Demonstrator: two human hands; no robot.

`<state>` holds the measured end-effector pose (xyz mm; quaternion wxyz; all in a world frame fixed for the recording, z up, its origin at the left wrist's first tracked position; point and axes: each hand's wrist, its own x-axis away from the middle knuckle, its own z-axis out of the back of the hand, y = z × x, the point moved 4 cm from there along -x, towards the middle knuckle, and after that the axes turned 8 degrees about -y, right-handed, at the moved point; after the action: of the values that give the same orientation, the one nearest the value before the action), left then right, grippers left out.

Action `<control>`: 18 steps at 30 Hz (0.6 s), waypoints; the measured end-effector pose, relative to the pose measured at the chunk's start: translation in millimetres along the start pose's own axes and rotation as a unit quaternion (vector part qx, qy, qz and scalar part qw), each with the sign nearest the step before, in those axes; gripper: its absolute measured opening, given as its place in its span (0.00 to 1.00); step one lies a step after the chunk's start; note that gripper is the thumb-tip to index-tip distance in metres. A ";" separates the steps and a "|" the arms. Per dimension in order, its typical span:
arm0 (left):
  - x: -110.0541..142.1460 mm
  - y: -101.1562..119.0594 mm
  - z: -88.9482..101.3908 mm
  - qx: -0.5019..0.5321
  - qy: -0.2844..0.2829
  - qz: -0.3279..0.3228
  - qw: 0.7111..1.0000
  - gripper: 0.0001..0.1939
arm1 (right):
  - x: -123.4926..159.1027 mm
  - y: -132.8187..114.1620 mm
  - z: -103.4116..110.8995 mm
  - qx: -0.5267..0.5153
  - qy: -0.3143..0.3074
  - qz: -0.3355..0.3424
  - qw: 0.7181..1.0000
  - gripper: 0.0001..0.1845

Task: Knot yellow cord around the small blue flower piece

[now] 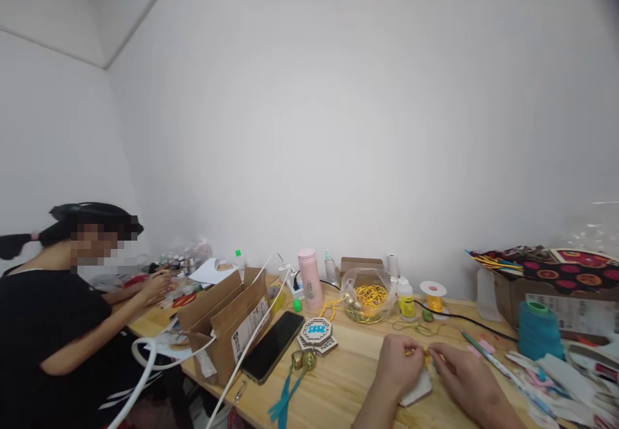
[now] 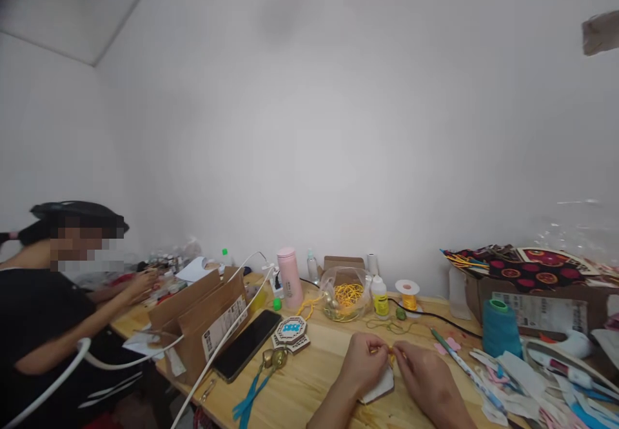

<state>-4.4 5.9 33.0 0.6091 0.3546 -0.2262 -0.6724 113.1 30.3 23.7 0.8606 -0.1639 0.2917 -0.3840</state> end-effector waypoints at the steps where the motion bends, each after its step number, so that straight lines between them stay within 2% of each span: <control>1: 0.2 0.1 0.1 0.018 0.002 -0.001 1.000 0.14 | -0.9 2.9 1.0 -0.013 0.004 -0.008 1.000 0.15; 4: -1.1 -1.6 -2.0 0.094 0.009 0.002 0.996 0.13 | -2.6 10.2 5.1 -0.059 0.014 -0.021 0.998 0.15; 7: -7.4 -4.7 -8.9 0.128 -0.008 0.009 0.992 0.13 | -2.7 15.4 9.7 -0.098 0.021 -0.039 0.994 0.14; 10: -16.6 -3.5 -13.0 0.119 -0.031 0.000 0.992 0.14 | -1.4 19.2 13.8 -0.112 0.037 -0.068 0.991 0.16; 13: -24.5 0.1 -12.8 0.082 -0.066 0.013 0.994 0.15 | -0.1 20.8 15.6 -0.104 0.046 -0.070 0.991 0.17; 15: -27.6 0.9 -10.7 0.063 -0.081 0.026 0.994 0.15 | 0.2 21.2 15.5 -0.088 0.041 -0.063 0.993 0.16; 18: -29.1 -0.2 -8.4 0.051 -0.085 0.002 0.995 0.14 | -2.5 20.9 13.6 -0.044 0.008 -0.065 0.997 0.15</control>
<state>1.9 35.5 33.2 0.5701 0.3259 -0.3117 -0.6867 132.2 46.5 24.6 0.8235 -0.2169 0.3043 -0.4269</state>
